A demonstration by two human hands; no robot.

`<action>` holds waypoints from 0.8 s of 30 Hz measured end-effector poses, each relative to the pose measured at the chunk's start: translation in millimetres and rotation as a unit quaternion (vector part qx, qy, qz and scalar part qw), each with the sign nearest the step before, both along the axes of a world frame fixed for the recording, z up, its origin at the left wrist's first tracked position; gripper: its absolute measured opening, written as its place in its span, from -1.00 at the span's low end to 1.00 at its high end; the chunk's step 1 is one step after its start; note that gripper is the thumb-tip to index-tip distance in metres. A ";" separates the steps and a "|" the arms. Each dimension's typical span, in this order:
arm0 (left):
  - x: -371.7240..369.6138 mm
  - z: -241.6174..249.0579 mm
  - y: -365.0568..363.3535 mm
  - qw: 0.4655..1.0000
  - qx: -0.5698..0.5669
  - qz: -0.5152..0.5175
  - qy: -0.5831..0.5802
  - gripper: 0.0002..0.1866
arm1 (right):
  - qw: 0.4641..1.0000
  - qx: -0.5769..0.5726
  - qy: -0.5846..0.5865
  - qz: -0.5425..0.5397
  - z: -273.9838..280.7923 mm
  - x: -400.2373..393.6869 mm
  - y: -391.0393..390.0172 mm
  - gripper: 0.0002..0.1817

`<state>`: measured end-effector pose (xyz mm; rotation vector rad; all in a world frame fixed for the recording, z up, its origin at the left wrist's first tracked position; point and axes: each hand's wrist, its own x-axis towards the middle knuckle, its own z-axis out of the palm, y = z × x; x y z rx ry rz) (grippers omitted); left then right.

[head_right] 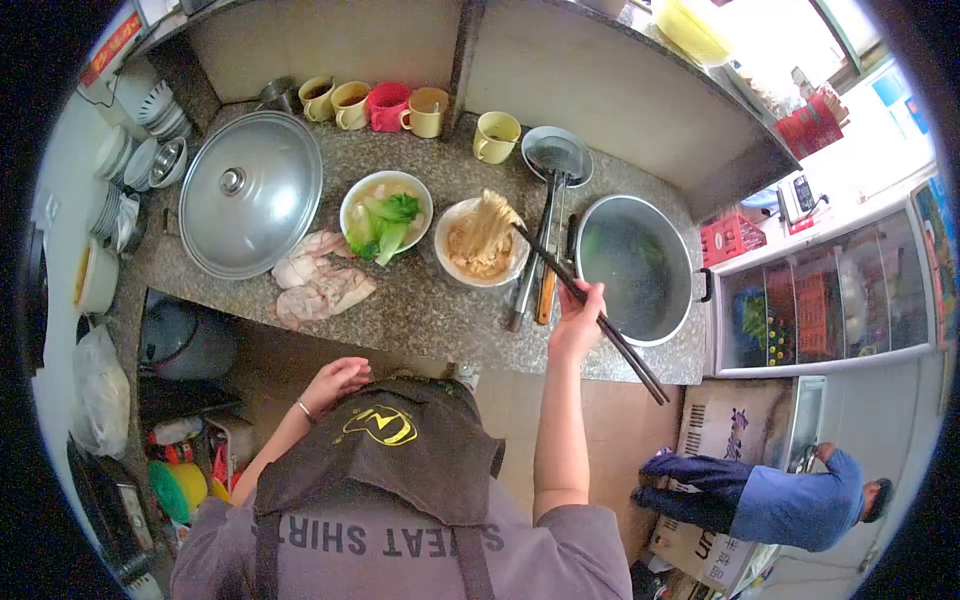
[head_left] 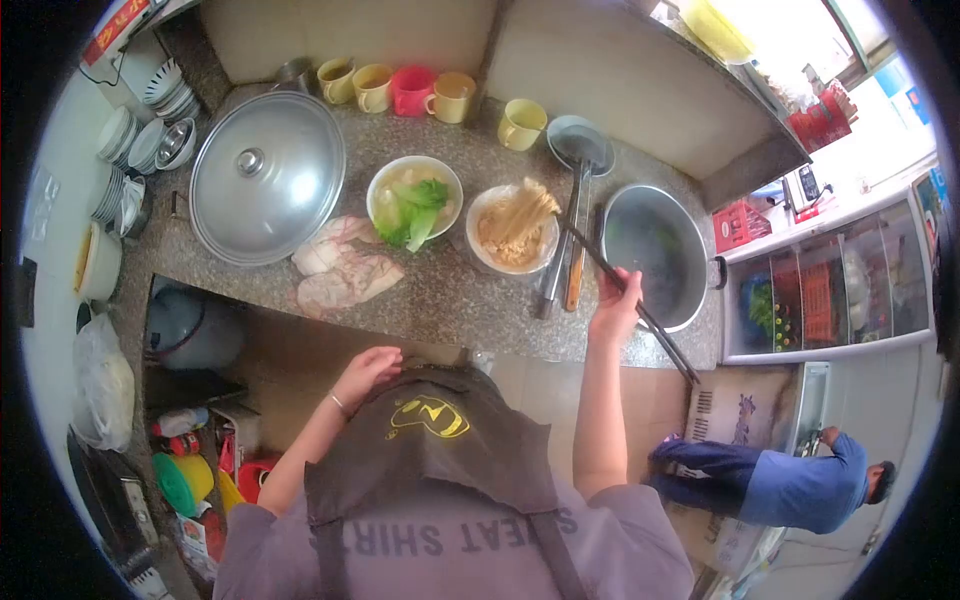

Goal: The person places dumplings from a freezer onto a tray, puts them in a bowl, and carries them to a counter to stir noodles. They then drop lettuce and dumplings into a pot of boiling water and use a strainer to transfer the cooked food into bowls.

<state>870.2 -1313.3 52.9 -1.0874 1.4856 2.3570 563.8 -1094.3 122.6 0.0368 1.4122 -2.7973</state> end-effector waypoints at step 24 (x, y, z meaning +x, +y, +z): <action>10.7 -5.9 -1.5 0.999 -0.006 -0.001 -0.035 -0.66 | 0.926 0.349 0.143 -0.029 25.7 13.9 70.1 -0.79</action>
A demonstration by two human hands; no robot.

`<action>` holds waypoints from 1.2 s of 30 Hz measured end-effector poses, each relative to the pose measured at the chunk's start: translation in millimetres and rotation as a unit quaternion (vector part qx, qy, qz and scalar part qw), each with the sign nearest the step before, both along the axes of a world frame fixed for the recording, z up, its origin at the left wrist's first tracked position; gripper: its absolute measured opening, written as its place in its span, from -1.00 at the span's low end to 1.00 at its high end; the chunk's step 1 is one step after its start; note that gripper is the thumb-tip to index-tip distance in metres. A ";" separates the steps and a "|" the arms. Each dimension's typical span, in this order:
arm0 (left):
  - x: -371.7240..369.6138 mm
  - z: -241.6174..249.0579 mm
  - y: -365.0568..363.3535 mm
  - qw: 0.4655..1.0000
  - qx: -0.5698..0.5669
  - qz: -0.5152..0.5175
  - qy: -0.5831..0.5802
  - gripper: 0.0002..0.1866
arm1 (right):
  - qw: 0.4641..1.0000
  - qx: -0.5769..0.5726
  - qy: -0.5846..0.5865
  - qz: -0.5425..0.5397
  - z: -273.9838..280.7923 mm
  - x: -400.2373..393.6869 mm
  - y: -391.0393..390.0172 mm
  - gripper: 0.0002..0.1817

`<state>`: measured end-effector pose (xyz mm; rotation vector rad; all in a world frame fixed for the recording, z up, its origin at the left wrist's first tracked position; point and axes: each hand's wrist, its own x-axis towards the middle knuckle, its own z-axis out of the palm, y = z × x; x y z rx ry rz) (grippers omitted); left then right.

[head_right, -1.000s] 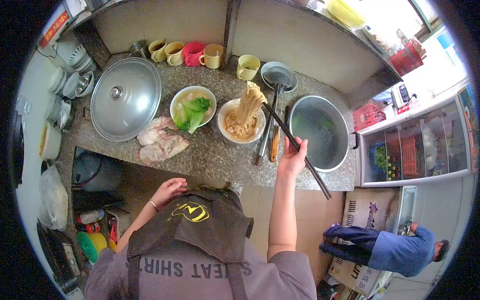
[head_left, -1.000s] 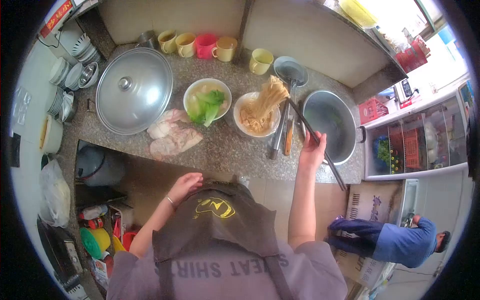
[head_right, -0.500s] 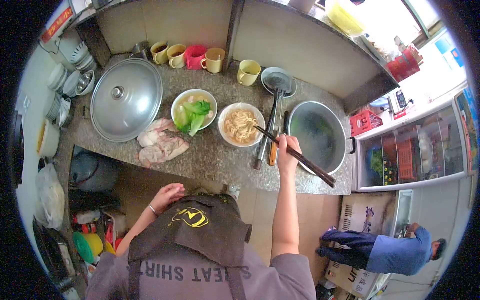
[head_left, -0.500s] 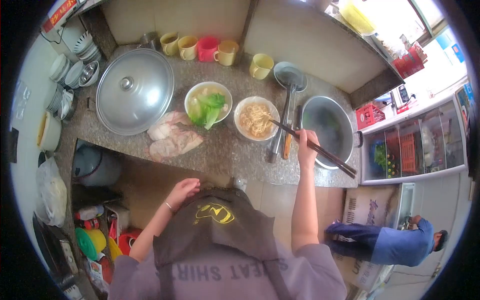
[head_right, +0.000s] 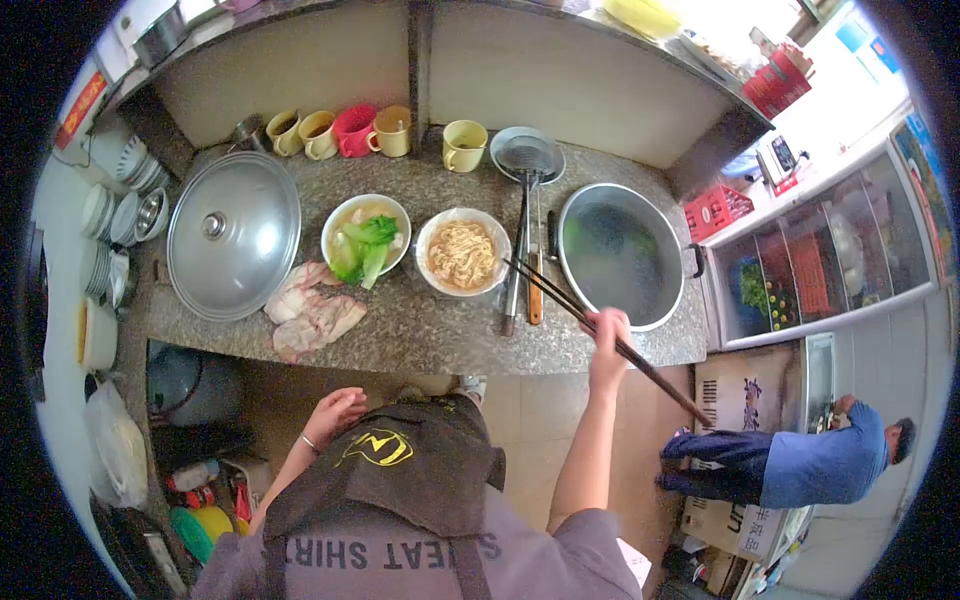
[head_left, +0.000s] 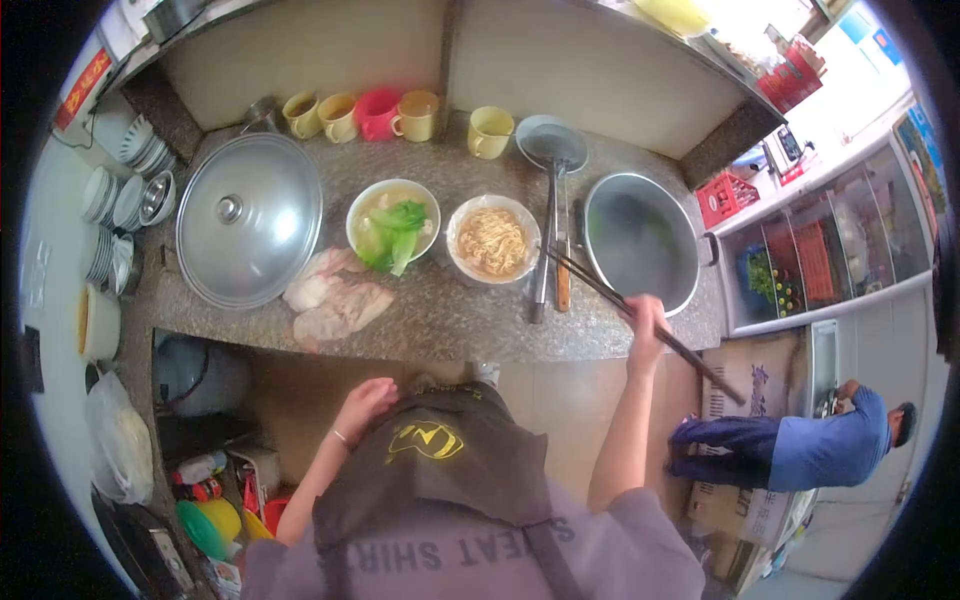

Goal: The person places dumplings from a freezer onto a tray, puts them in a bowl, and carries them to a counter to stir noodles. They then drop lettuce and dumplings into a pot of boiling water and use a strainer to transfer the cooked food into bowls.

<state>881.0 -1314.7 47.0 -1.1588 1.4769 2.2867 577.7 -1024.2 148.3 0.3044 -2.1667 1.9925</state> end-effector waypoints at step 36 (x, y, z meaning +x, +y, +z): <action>-54.5 -15.8 60.7 0.955 0.058 0.292 0.007 -0.69 | 0.906 0.138 0.324 0.234 247.3 -214.4 -182.8 -0.07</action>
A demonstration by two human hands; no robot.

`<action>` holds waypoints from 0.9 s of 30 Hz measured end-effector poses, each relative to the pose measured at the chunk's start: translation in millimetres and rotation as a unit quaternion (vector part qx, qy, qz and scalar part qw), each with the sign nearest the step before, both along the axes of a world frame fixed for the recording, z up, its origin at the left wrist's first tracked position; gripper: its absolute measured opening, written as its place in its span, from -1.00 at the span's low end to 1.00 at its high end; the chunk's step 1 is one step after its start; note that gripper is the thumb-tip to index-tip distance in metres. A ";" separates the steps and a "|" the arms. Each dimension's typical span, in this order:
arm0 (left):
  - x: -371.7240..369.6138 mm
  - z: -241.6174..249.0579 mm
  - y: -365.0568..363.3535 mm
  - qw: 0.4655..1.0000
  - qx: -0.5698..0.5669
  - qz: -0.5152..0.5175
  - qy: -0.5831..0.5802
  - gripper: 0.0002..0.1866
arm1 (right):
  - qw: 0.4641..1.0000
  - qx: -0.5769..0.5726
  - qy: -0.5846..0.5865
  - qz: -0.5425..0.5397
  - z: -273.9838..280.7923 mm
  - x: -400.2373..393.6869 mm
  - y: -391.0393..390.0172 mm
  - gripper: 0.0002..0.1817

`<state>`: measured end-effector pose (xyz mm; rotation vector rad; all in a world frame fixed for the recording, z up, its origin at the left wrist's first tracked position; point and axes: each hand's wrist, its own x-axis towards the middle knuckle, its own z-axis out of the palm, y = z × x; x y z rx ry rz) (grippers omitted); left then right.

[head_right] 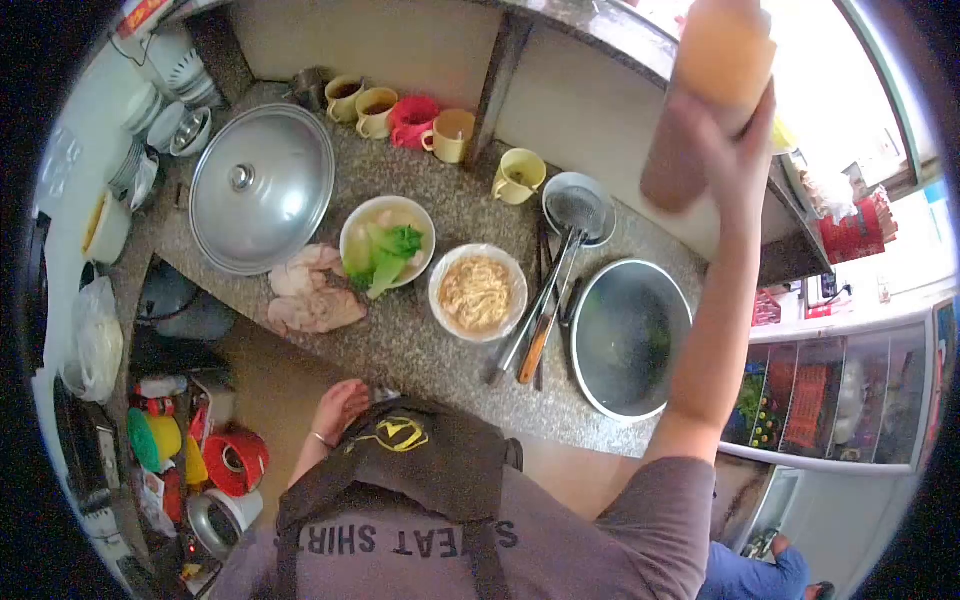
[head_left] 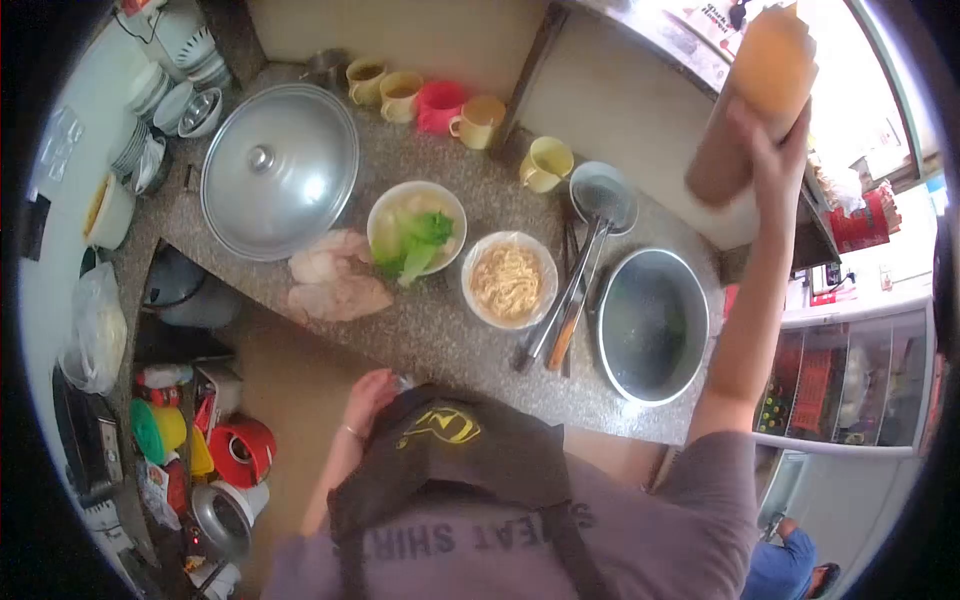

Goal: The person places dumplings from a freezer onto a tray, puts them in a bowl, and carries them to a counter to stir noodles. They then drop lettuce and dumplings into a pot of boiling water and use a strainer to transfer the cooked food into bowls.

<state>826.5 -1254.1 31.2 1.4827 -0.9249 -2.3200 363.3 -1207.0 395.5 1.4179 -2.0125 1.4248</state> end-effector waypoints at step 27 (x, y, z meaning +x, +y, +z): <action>69.4 -25.2 -84.2 0.996 -0.034 -0.079 0.007 -0.67 | 0.743 0.655 -0.084 -0.110 -233.3 167.1 115.2 -0.06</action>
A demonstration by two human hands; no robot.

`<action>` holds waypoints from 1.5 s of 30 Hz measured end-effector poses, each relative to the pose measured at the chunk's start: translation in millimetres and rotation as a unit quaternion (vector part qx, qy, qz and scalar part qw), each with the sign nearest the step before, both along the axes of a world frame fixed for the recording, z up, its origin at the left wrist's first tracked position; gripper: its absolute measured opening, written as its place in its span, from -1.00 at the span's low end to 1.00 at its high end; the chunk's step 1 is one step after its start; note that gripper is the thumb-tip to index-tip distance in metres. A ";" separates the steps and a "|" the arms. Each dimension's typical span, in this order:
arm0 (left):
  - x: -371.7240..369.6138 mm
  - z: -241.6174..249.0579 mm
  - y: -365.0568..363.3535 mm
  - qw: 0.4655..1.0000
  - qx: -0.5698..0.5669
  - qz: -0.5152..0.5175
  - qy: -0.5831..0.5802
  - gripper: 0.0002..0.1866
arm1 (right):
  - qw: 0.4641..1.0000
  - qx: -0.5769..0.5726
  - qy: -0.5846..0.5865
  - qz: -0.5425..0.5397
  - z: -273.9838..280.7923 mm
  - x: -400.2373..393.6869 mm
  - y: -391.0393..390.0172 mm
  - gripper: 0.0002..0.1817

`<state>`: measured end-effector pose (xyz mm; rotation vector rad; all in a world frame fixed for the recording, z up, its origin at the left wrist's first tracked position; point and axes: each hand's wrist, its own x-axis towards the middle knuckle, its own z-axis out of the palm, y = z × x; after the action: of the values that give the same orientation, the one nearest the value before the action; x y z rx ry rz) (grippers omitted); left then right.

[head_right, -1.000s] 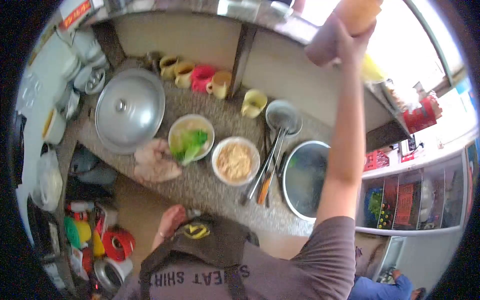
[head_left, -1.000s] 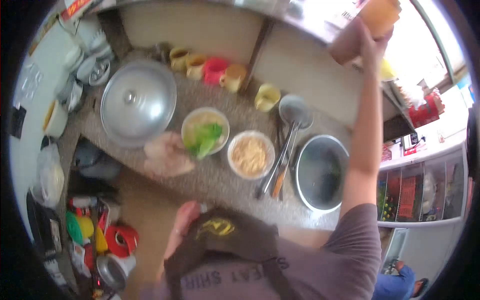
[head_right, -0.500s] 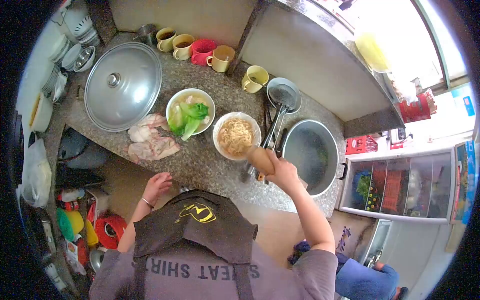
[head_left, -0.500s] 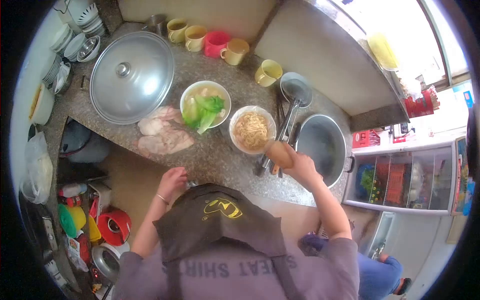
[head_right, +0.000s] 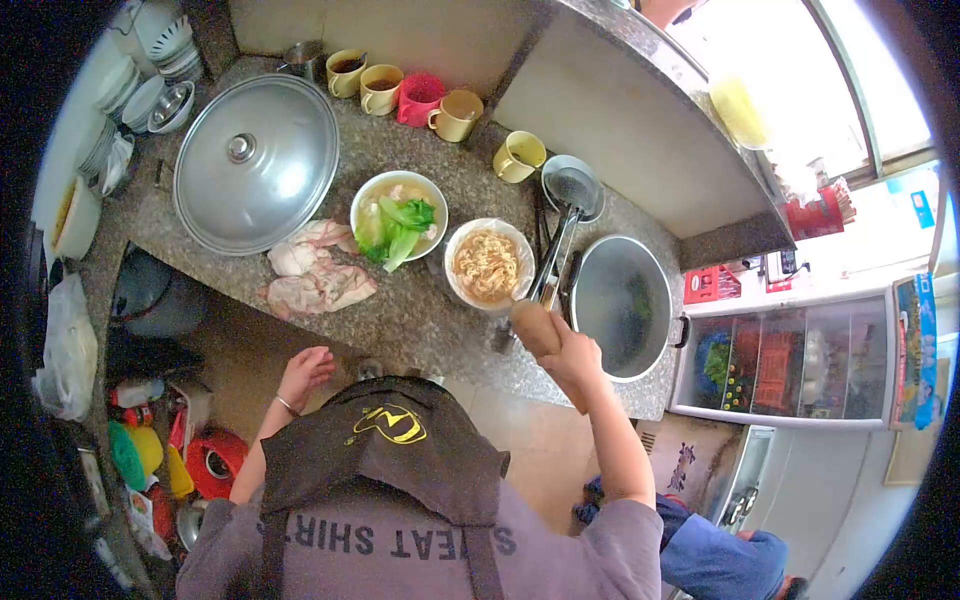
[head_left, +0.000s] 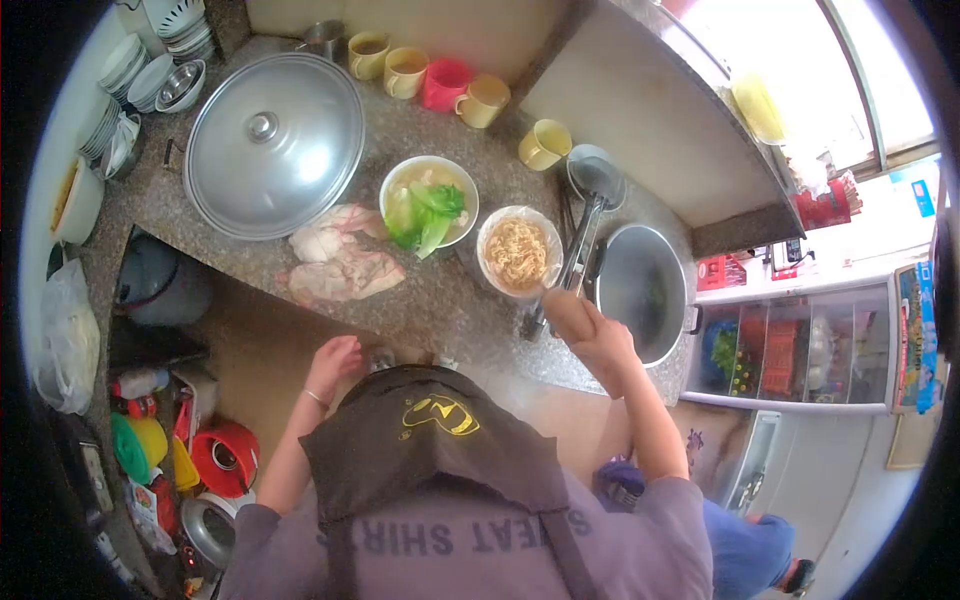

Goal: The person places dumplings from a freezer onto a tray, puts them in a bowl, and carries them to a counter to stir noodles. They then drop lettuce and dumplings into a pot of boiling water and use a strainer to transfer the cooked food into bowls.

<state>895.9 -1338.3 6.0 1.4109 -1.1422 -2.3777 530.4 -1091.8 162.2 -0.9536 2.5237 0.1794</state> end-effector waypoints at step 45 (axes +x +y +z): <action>13.3 12.1 22.7 0.998 0.021 0.040 -0.040 -0.67 | 0.837 -0.500 0.044 -0.220 -37.5 -144.8 -56.5 -0.76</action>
<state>909.2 -1315.6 18.1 1.5469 -1.0381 -2.3229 385.6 -1148.3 124.7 -0.6123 2.7943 -1.3770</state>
